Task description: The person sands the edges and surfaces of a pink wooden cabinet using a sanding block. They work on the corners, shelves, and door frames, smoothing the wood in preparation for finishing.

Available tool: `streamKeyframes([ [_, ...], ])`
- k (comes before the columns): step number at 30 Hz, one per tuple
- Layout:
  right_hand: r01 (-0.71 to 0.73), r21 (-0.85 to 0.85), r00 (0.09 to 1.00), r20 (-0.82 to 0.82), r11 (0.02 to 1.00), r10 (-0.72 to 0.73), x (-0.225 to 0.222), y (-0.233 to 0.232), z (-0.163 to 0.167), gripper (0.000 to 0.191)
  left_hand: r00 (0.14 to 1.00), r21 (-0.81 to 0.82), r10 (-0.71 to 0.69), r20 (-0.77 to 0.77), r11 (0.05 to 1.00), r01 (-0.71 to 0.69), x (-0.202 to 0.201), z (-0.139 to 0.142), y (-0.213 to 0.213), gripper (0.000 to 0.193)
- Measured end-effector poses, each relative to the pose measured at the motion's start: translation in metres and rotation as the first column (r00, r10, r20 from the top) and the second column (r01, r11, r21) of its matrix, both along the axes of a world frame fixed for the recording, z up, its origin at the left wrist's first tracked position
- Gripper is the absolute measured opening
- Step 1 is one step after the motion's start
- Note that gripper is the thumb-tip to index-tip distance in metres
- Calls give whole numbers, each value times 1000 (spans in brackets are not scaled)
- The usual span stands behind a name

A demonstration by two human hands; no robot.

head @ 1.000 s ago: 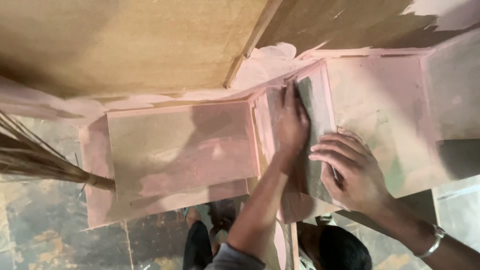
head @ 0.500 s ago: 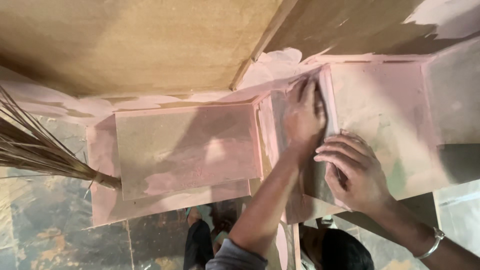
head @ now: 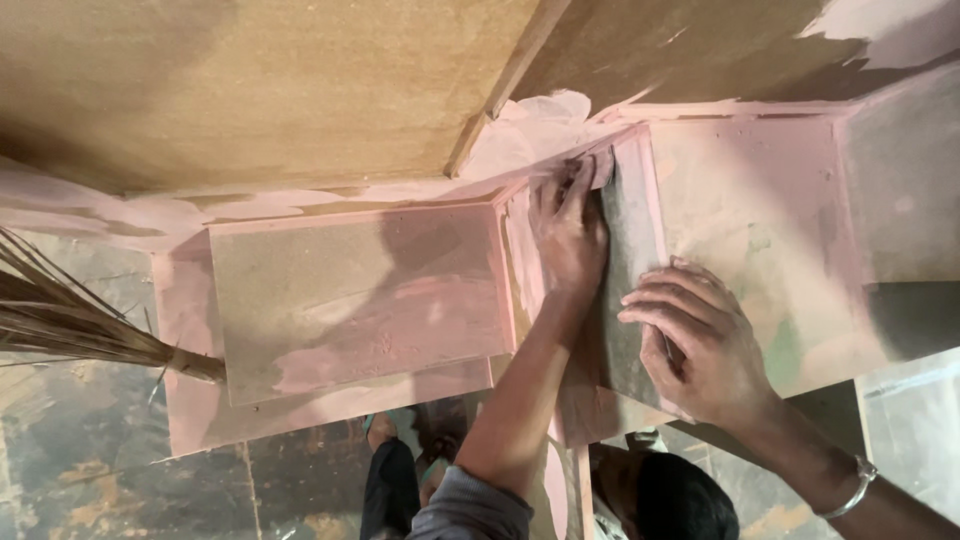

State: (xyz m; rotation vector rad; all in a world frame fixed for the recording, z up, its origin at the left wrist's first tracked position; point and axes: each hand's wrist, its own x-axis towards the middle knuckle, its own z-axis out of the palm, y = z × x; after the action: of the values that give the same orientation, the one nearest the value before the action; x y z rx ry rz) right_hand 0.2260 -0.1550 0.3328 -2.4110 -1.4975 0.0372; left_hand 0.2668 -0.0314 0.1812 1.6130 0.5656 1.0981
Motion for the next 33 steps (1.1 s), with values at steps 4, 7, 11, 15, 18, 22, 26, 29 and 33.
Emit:
streamKeyframes([
  [4, -18, 13, 1000, 11, 1000, 17, 1, 1, 1, 18, 998, -79, 29, 62, 997, -25, 9, 13, -2, 49],
  [7, -21, 11, 1000, 11, 1000, 21, 2, 1, 1, 17, 985, -55, -20, 172, 998, 30, 12, 20, -2, 47],
  [11, -28, 1, 1000, 0, 1000, 28, 1, -1, 0, 16, 996, -45, -54, 75, 997, 58, 10, 23, -2, 41],
  [15, -17, 10, 999, 30, 1000, 16, -1, 0, 2, 19, 993, 2, -24, 117, 1000, 24, 10, 24, 0, 40],
  [18, -39, -16, 999, 23, 999, 39, 0, 1, 4, 16, 997, 62, -32, 77, 998, 27, 10, 26, 5, 36],
  [22, -13, 13, 1000, 25, 1000, 13, 3, -1, 2, 17, 1000, 89, 10, 10, 996, -11, 11, 24, 9, 36],
  [26, -31, -22, 999, 31, 999, 32, 2, -6, -4, 18, 997, 88, -42, 64, 995, 37, 9, 20, 7, 38],
  [29, -18, -30, 1000, 6, 999, 18, -1, -7, -4, 18, 1000, 53, -27, -7, 998, 28, 6, 20, 3, 38],
  [33, -43, 17, 998, 44, 999, 42, 6, 0, 6, 27, 998, 47, -57, 36, 997, 55, 4, 33, 4, 39],
])
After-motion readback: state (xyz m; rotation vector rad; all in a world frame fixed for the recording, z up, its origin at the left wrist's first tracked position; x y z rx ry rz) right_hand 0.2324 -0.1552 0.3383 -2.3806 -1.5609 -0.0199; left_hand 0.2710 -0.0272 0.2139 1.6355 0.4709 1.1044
